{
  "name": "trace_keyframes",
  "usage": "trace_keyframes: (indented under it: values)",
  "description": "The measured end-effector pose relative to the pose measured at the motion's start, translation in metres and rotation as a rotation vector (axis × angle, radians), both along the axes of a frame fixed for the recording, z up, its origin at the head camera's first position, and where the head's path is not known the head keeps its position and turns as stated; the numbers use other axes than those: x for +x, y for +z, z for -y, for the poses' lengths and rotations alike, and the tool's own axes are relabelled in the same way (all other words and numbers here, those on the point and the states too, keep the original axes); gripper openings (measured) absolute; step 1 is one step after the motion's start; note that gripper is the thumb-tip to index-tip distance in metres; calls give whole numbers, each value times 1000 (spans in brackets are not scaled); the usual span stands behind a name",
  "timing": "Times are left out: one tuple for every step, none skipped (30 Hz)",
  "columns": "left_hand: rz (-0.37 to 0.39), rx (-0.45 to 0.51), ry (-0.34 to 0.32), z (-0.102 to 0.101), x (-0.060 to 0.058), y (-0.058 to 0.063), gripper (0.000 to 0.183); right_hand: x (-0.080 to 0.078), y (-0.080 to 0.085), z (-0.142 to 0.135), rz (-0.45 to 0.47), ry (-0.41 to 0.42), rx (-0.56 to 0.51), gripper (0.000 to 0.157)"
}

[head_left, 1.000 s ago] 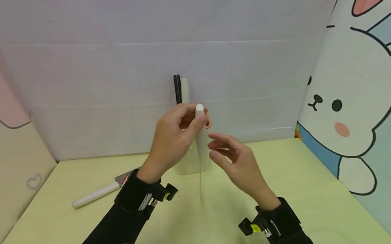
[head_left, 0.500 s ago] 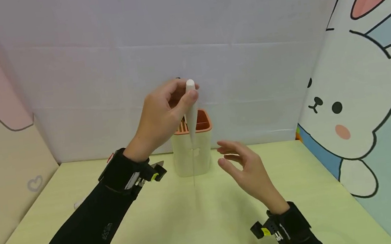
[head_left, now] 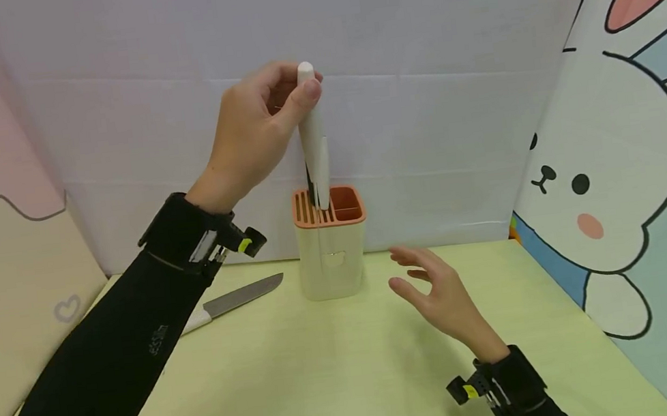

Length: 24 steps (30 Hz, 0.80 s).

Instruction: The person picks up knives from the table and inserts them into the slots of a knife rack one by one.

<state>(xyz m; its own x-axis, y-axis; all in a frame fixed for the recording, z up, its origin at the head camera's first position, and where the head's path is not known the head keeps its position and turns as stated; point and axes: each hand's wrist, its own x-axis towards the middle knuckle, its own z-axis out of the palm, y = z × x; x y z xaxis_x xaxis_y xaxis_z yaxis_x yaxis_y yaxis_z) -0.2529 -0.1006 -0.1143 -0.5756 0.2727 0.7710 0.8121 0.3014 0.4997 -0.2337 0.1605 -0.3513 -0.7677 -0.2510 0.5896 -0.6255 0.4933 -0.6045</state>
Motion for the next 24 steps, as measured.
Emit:
trace_keyframes:
  values:
    - [-5, 1, 4, 1, -4, 2, 21, -3, -3, -2, 6, -12, 9, 46]
    - [-10, 0, 8, 1, -8, 4, 21, -5, -5, -4, 12, -21, 18, 47]
    - [-9, 5, 9, 2, -11, 6, 22, -6, -7, -6, 18, -30, 25, 47]
    - [-9, 9, 13, 2, -14, 8, 22, -8, -8, -8, 23, -37, 37, 48]
    - [-7, 17, 15, 2, -16, 10, 22, -9, -10, -9, 27, -44, 49, 49]
    - [-5, 24, 17, 2, -17, 12, 22, -10, -11, -10, 30, -50, 62, 50]
    - [-6, 25, 22, 2, -17, 14, 22, -10, -12, -11, 31, -54, 73, 51]
    - [-6, 29, 26, 2, -16, 16, 22, -11, -14, -12, 31, -57, 86, 52]
    - [-2, 33, 30, 2, -15, 18, 23, -11, -15, -12, 32, -61, 98, 54]
    - [-1, 32, 35, 2, -14, 19, 23, -11, -16, -13, 31, -65, 111, 55]
    - [-2, 31, 40, 2, -13, 20, 23, -11, -17, -13, 32, -70, 121, 56]
    - [-6, 25, 49, 2, -12, 21, 24, -11, -18, -13, 31, -75, 136, 57]
    - [-6, 22, 56, 2, -11, 22, 24, -12, -19, -14, 31, -77, 150, 58]
    - [-4, 20, 61, 2, -11, 23, 25, -12, -20, -14, 32, -79, 165, 59]
    - [-3, 20, 65, 3, -11, 24, 25, -12, -21, -15, 34, -82, 180, 60]
    - [-6, 19, 70, 3, -12, 25, 25, -13, -22, -15, 35, -83, 192, 61]
    - [-10, 19, 76, 3, -13, 26, 26, -13, -23, -15, 35, -81, 201, 61]
    - [-14, 18, 81, 4, -15, 28, 26, -14, -24, -15, 35, -80, 211, 61]
    - [-20, 17, 87, 5, -17, 29, 26, -14, -24, -15, 34, -77, 216, 61]
    - [-25, 16, 93, 5, -18, 31, 26, -15, -24, -15, 32, -73, 218, 62]
    - [-31, 16, 97, 5, -19, 32, 26, -15, -25, -14, 33, -71, 221, 62]
    - [-34, 16, 101, 5, -21, 33, 26, -15, -25, -14, 34, -68, 222, 62]
    - [-36, 16, 105, 5, -24, 34, 26, -15, -25, -13, 33, -65, 224, 61]
    - [-37, 17, 110, 5, -27, 34, 26, -15, -25, -13, 36, -66, 227, 61]
